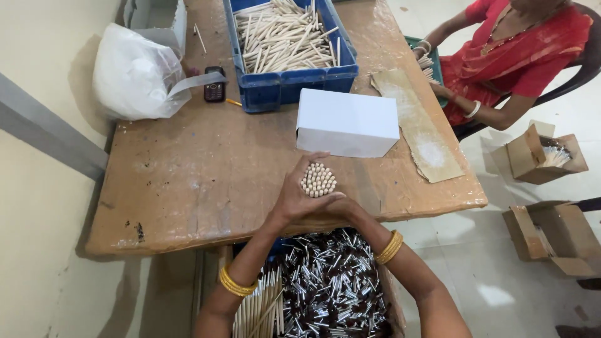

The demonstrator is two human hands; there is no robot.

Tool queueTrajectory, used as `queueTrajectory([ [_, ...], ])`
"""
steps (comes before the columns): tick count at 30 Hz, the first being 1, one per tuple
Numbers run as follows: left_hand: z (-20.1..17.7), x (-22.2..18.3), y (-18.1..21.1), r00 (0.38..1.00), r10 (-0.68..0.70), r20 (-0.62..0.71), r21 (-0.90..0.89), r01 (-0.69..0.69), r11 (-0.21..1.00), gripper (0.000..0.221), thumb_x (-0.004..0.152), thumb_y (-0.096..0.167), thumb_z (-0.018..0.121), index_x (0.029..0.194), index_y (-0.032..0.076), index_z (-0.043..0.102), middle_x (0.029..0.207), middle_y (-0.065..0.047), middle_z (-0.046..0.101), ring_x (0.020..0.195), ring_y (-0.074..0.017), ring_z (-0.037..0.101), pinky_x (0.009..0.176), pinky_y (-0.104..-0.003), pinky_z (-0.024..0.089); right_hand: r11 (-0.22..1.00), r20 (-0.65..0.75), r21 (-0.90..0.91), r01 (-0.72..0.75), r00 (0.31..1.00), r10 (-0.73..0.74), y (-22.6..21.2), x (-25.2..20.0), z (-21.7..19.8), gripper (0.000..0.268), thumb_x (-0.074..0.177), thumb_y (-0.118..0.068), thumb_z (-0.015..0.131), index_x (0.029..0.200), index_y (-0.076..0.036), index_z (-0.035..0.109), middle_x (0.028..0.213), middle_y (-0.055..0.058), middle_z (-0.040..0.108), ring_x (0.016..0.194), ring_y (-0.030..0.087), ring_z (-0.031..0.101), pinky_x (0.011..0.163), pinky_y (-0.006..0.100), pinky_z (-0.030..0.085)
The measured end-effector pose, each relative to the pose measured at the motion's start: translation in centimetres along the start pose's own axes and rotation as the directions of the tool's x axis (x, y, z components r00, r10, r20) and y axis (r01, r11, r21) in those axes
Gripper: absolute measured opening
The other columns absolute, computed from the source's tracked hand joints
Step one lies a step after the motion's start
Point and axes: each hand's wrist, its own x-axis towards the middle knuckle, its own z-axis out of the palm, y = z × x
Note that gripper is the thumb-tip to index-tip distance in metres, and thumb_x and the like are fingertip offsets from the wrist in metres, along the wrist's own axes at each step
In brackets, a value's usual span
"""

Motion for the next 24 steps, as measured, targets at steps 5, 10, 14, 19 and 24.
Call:
queueTrajectory([
  [5,1.3,-0.7,-2.5,0.981,0.118,-0.156,0.029,-0.115,0.993,0.08,0.074,0.016,0.09,0.141,0.004,0.049,0.119,-0.009,0.07,0.103,-0.0164,0.072,0.092,-0.033,0.062,0.994,0.016,0.06,-0.087,0.996,0.086,0.4,0.6,0.3,0.063,0.074,-0.015,0.086,0.13,-0.007,0.058,0.129,0.007,0.064,0.119,0.018,0.064,0.103,0.035,0.056],
  [10,1.4,-1.3,-4.9,0.988,0.012,-0.151,-0.067,-0.022,0.997,0.082,0.073,0.016,0.089,0.14,0.004,0.041,0.11,-0.008,0.067,0.095,-0.014,0.073,0.082,-0.027,0.066,0.944,0.035,0.082,-0.319,0.948,0.317,-2.3,0.6,1.2,0.058,0.075,-0.019,0.084,0.127,-0.006,0.063,0.125,0.007,0.07,0.114,0.017,0.069,0.1,0.034,0.06],
  [14,1.2,-2.1,-7.0,0.93,0.103,-0.352,-0.101,-0.147,0.984,0.077,0.077,0.002,0.085,0.14,0.002,0.042,0.117,-0.014,0.062,0.105,-0.0207,0.065,0.09,-0.034,0.06,0.999,-0.141,-0.031,0.017,0.99,-0.021,-7.6,-0.8,1.8,0.073,0.067,-0.02,0.087,0.132,-0.003,0.056,0.128,0.014,0.064,0.117,0.024,0.065,0.104,0.04,0.056],
  [19,1.3,-4.4,-2.8,0.852,-0.313,-0.42,-0.729,-0.11,0.676,0.066,0.081,0.0,0.073,0.14,0.006,0.044,0.108,-0.01,0.059,0.094,-0.0211,0.065,0.081,-0.039,0.061,0.922,-0.146,-0.387,-0.025,0.989,-0.034,-12.1,-4.5,1.3,0.088,0.071,-0.03,0.088,0.145,-0.004,0.048,0.127,0.014,0.06,0.118,0.03,0.061,0.103,0.048,0.053],
  [24,5.0,-10.0,-0.5,0.743,-0.64,0.197,-0.949,0.308,0.065,0.053,0.081,0.011,0.068,0.131,0.0,0.053,0.107,-0.015,0.066,0.093,-0.0248,0.07,0.08,-0.038,0.064,-0.087,0.559,-0.491,0.867,0.238,-0.794,-21.0,-6.4,-0.2,0.039,0.098,-0.018,0.087,0.125,-0.01,0.061,0.123,0.015,0.069,0.114,0.028,0.068,0.105,0.045,0.056],
])
